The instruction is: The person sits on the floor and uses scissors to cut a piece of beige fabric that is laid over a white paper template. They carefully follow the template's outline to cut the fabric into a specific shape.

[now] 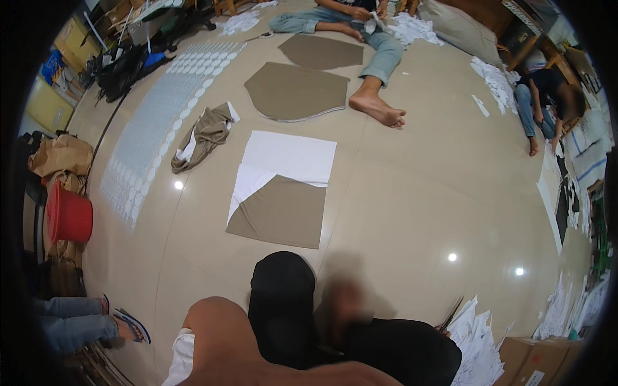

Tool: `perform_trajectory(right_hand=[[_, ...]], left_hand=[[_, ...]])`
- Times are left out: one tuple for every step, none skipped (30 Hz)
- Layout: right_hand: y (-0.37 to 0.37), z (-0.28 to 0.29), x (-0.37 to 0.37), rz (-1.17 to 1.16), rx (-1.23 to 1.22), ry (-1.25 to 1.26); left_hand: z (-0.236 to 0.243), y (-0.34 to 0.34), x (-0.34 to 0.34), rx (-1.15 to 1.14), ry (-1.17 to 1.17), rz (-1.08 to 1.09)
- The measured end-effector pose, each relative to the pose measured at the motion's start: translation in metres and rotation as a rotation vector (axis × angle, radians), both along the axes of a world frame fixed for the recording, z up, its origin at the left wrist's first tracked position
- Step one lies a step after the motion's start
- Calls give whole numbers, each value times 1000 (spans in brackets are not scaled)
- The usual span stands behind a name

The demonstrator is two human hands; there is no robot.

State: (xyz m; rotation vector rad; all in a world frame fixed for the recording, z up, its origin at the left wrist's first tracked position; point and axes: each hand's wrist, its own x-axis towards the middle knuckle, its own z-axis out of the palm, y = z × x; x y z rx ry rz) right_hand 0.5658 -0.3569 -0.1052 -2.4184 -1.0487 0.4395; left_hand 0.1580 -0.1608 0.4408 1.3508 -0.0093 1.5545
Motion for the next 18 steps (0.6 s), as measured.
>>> perform_trajectory(right_hand=[[24,13,-68,144,-57,-6],[40,22,-122,286,-117,-4],[56,35,-171,437,-164,13],[63,42,-190,517,-210,-10],[73,51,-200,579,-250,-39],[77,57,-212,634,-275,-55],[80,62,-223,683,-294,-72],[82,73,-239,708,-291,-68],[82,65,-223,692,-289,-129],[86,63,-216,669,-289,-160],[84,66,-220,657,-328,-158],[95,89,-231,707,-540,-80],[103,107,-240,659,-564,-40],[107,122,-254,614,-589,7],[107,129,-266,579,-611,63],[104,124,-267,642,-606,67],[103,113,-253,653,-604,31],[102,106,-242,662,-607,-3]], left_hand=[[-3,4,-4,6,-6,8],[-8,9,-9,2,-10,25],[-2,9,-14,6,14,63],[-10,16,-18,6,10,75],[-17,24,-22,-3,7,98],[-23,31,-28,-22,30,150],[-32,41,-38,-62,68,234],[-39,53,-47,-124,138,342],[-76,81,-53,-258,173,468],[-114,116,-62,-420,264,598],[-166,154,-82,-590,388,735],[-233,187,-120,-690,586,863],[-299,214,-166,-744,760,1034],[-351,229,-216,-715,914,1215],[-392,236,-282,-671,1103,1405],[-411,240,-334,-613,1289,1577],[-425,261,-343,-672,1345,1610],[-439,275,-346,-730,1408,1638]])
